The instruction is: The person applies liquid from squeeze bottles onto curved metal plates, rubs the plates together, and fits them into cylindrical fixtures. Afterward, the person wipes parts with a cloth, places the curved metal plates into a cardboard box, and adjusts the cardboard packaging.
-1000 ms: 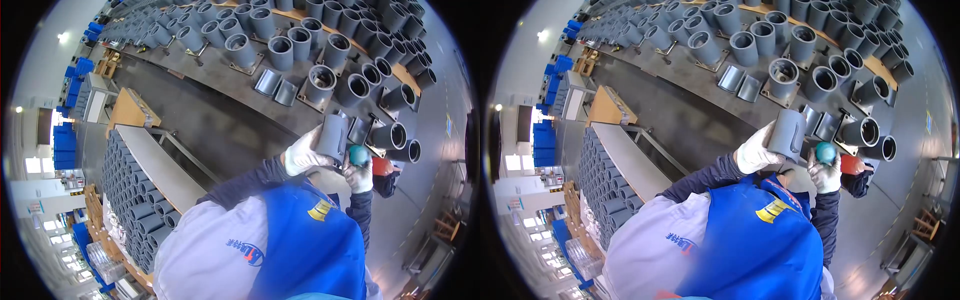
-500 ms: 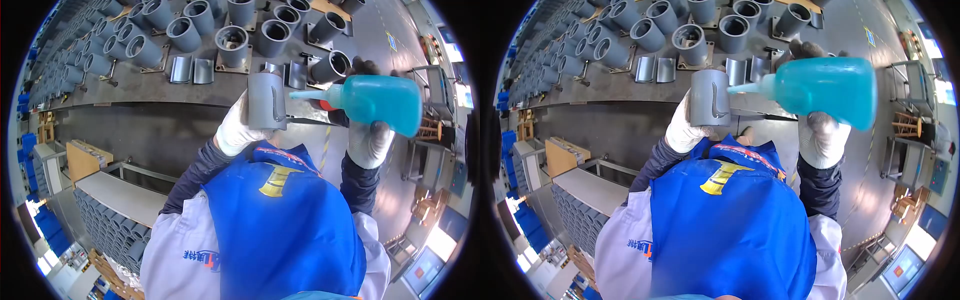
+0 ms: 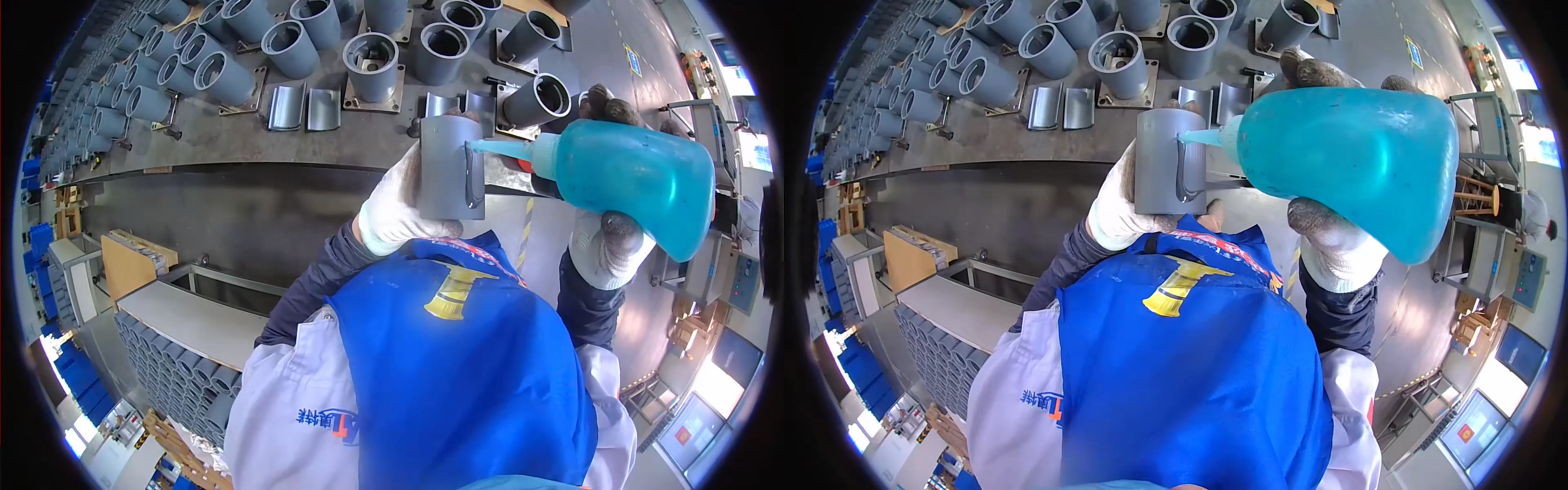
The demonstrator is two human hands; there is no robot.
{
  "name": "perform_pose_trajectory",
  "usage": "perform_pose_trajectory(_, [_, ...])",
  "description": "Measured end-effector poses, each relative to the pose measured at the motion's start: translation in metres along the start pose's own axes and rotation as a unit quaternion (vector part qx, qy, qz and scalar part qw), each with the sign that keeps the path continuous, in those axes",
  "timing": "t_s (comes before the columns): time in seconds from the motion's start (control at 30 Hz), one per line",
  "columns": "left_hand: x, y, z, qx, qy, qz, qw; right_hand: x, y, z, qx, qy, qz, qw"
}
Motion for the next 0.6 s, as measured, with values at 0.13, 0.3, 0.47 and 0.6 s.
perform_pose_trajectory(0.13, [0.002, -0.002, -0.001, -0.008, 0.032, -0.008, 0.999, 0.008, -0.007, 0.004, -0.002, 0.002, 0.016, 1.000])
perform_pose_trajectory(0.3, [-0.002, -0.002, 0.005, -0.041, 0.003, -0.031, 0.999, -0.008, 0.003, 0.001, -0.016, 0.018, 0.024, 0.999])
perform_pose_trajectory(0.47, [0.002, -0.005, 0.006, -0.037, 0.018, -0.032, 0.999, -0.023, 0.017, 0.000, -0.004, -0.130, 0.042, 0.991])
perform_pose_trajectory(0.6, [0.002, -0.005, 0.012, -0.017, 0.051, -0.033, 0.998, -0.022, 0.022, -0.006, 0.018, -0.115, -0.022, 0.993])
Point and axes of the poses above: each hand's wrist, its own y-axis away from the middle knuckle, its own x-axis out of the palm, z = x × y, the point moved 4 cm from there along -y, towards the middle knuckle, and after that the axes turned 1 degree about y, right-handed, at the moved point
